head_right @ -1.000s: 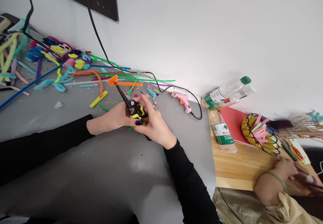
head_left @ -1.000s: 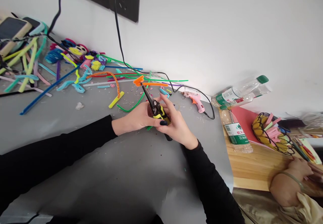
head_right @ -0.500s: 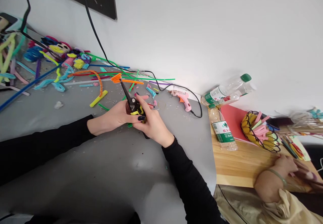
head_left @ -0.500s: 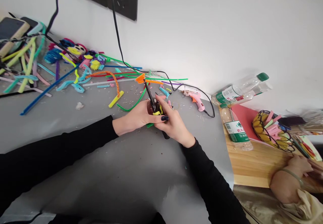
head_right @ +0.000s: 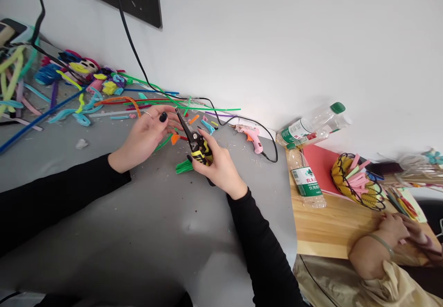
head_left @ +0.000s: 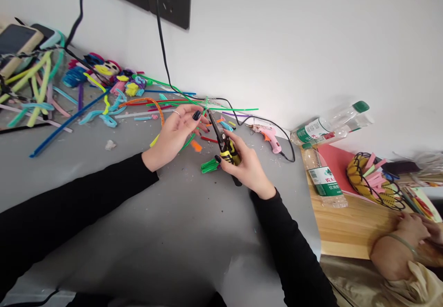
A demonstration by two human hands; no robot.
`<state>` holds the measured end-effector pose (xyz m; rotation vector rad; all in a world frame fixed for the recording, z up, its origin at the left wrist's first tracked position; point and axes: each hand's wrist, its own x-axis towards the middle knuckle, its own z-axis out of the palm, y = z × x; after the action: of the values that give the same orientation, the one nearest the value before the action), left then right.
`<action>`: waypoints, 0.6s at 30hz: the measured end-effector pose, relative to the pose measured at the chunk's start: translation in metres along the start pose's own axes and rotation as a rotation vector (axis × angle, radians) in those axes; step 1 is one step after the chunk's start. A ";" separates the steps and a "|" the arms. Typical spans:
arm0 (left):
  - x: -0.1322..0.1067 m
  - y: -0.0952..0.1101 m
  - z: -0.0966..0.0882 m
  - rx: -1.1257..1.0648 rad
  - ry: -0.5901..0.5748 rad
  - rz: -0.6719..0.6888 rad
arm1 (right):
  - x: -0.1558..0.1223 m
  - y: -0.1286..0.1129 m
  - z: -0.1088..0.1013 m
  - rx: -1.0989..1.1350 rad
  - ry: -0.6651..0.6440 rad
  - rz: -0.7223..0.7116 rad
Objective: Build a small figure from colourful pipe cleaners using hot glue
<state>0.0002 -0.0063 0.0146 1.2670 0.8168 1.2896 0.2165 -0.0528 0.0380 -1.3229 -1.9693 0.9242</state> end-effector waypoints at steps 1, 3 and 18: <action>0.002 0.001 -0.003 0.039 0.029 -0.011 | 0.000 -0.001 -0.001 -0.007 0.005 0.005; 0.006 0.003 -0.009 0.146 0.113 0.000 | 0.000 -0.002 -0.003 -0.022 0.017 0.018; 0.003 0.060 -0.040 0.760 -0.877 -0.153 | 0.008 0.033 -0.021 -0.448 0.357 0.032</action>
<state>-0.0516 -0.0047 0.0655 2.0862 0.7293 0.1712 0.2477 -0.0315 0.0241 -1.6326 -1.9313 0.2307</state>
